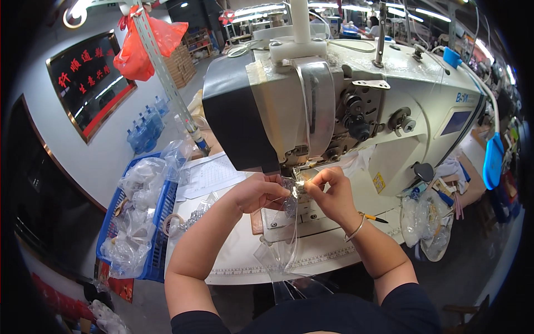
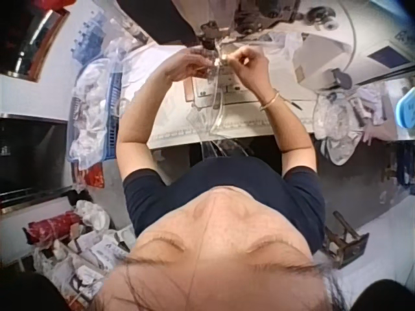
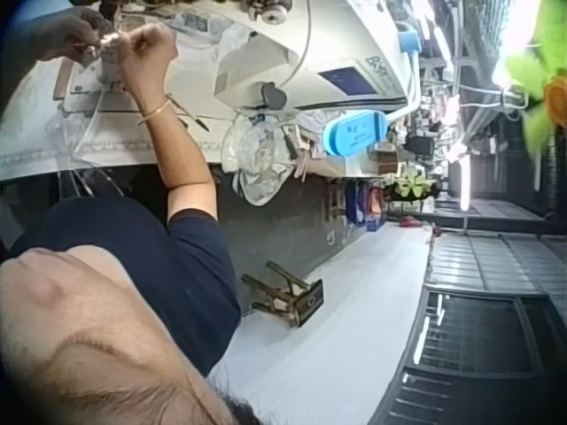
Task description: The person assembles small, clear plastic bags containing silver star-shaped decorations. They place the bags under a sewing machine needle to stitch them shut, then use scissors to trim the excess thread. The process is repeated for multiple bags throughout the clip.
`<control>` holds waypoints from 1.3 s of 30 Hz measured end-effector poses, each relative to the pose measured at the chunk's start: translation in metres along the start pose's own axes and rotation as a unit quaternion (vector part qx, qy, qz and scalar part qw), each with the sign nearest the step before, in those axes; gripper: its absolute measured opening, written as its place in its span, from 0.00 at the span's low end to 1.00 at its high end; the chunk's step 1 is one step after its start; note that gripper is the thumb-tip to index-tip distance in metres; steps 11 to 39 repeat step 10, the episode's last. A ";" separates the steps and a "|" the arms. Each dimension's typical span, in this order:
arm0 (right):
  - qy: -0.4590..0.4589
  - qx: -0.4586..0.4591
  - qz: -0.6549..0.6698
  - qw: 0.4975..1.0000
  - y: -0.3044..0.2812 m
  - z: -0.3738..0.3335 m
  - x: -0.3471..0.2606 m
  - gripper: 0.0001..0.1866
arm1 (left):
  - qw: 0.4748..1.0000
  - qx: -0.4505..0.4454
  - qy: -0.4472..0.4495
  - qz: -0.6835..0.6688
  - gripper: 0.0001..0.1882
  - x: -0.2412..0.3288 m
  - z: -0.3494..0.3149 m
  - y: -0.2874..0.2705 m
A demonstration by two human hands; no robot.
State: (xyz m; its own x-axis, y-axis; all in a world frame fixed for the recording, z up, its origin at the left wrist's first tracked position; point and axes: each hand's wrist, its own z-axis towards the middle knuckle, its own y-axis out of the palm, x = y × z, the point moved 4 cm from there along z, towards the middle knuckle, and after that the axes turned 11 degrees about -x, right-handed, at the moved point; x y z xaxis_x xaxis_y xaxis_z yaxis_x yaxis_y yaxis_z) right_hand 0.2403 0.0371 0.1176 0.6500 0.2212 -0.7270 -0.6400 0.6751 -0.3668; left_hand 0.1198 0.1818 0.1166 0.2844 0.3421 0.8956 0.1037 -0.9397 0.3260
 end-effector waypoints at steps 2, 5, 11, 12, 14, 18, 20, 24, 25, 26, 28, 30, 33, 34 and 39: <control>-0.025 0.000 -0.026 0.999 -0.001 0.004 -0.001 0.10 | 1.000 0.016 -0.006 0.004 0.13 0.007 -0.002 0.003; -0.042 0.003 -0.051 0.998 -0.001 0.007 -0.005 0.10 | 0.999 0.009 -0.017 0.040 0.09 0.011 -0.001 -0.001; -0.010 -0.053 -0.096 0.994 -0.004 0.002 -0.016 0.10 | 0.999 0.001 -0.029 0.019 0.10 0.007 -0.001 -0.003; -0.010 -0.053 -0.096 0.994 -0.004 0.002 -0.016 0.10 | 0.999 0.001 -0.029 0.019 0.10 0.007 -0.001 -0.003; -0.010 -0.053 -0.096 0.994 -0.004 0.002 -0.016 0.10 | 0.999 0.001 -0.029 0.019 0.10 0.007 -0.001 -0.003; -0.010 -0.053 -0.096 0.994 -0.004 0.002 -0.016 0.10 | 0.999 0.001 -0.029 0.019 0.10 0.007 -0.001 -0.003; -0.010 -0.053 -0.096 0.994 -0.004 0.002 -0.016 0.10 | 0.999 0.001 -0.029 0.019 0.10 0.007 -0.001 -0.003; -0.010 -0.053 -0.096 0.994 -0.004 0.002 -0.016 0.10 | 0.999 0.001 -0.029 0.019 0.10 0.007 -0.001 -0.003; -0.010 -0.053 -0.096 0.994 -0.004 0.002 -0.016 0.10 | 0.999 0.001 -0.029 0.019 0.10 0.007 -0.001 -0.003; -0.010 -0.053 -0.096 0.994 -0.004 0.002 -0.016 0.10 | 0.999 0.001 -0.029 0.019 0.10 0.007 -0.001 -0.003; -0.010 -0.053 -0.096 0.994 -0.004 0.002 -0.016 0.10 | 0.999 0.001 -0.029 0.019 0.10 0.007 -0.001 -0.003; -0.010 -0.053 -0.096 0.994 -0.004 0.002 -0.016 0.10 | 0.999 0.001 -0.029 0.019 0.10 0.007 -0.001 -0.003; -0.010 -0.053 -0.096 0.994 -0.004 0.002 -0.016 0.10 | 0.999 0.001 -0.029 0.019 0.10 0.007 -0.001 -0.003; -0.010 -0.053 -0.096 0.994 -0.004 0.002 -0.016 0.10 | 0.999 0.001 -0.029 0.019 0.10 0.007 -0.001 -0.003; -0.010 -0.053 -0.096 0.994 -0.004 0.002 -0.016 0.10 | 0.999 0.001 -0.029 0.019 0.10 0.007 -0.001 -0.003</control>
